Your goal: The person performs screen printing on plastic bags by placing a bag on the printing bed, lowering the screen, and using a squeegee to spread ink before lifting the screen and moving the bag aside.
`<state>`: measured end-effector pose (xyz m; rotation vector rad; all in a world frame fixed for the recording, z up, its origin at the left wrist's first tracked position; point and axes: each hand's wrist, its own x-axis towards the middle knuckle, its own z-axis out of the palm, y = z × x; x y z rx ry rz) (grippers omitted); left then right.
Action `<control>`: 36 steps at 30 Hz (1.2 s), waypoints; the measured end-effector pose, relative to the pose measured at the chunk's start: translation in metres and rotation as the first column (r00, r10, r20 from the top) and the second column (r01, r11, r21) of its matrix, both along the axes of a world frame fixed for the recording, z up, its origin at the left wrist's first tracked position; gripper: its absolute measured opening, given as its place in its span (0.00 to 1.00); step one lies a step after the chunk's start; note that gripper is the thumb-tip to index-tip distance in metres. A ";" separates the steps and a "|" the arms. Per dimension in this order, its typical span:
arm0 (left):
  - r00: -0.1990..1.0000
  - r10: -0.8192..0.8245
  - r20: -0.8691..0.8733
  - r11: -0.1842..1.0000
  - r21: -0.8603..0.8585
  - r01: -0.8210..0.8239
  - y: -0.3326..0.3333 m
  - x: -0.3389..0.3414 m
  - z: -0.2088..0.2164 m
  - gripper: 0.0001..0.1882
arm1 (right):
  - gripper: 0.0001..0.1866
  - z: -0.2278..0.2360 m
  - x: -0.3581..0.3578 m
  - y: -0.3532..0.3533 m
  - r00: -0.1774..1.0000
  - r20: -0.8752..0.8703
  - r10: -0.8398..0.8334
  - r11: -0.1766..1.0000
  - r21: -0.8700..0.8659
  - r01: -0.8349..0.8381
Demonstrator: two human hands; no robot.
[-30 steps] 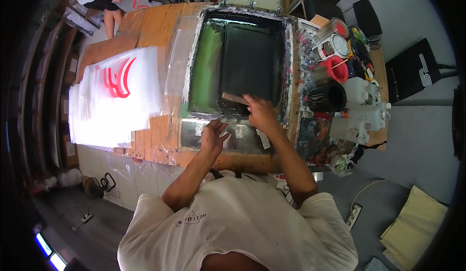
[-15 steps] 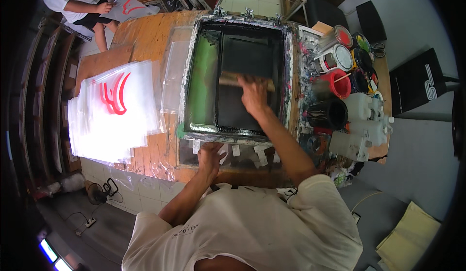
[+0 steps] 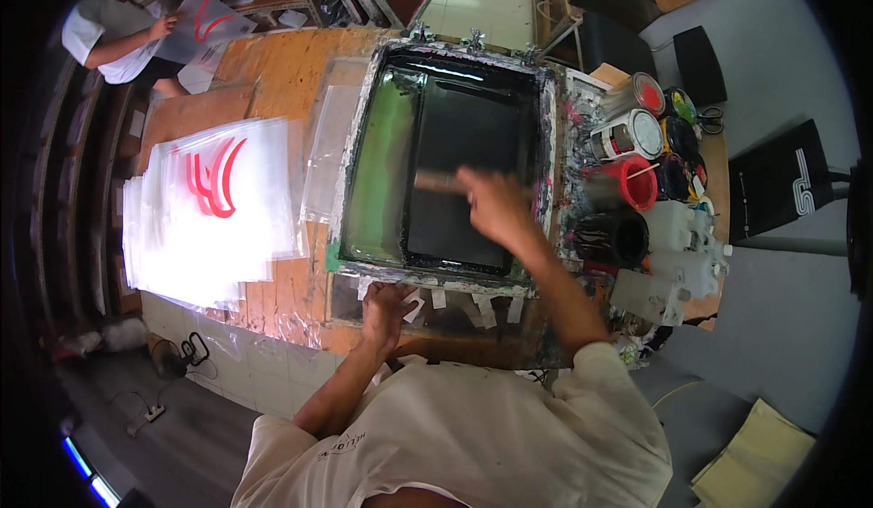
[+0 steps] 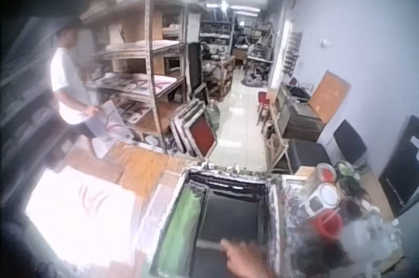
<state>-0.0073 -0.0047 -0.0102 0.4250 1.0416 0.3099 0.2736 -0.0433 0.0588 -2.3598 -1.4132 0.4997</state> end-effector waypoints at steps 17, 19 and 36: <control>0.710 -0.287 0.643 0.878 0.473 -0.074 0.111 0.088 0.140 0.13 | 0.19 0.193 -0.012 -0.005 0.870 0.480 -0.115 0.937 0.344 -0.066; 0.913 -0.196 0.357 0.726 0.679 -0.110 0.158 0.112 0.102 0.15 | 0.22 0.222 0.008 0.014 0.919 0.383 -0.098 0.974 0.224 0.010; 0.697 0.121 -0.707 0.234 0.702 0.672 0.325 0.054 -0.025 0.18 | 0.28 0.294 0.070 0.092 0.893 0.348 -0.285 0.914 0.381 0.143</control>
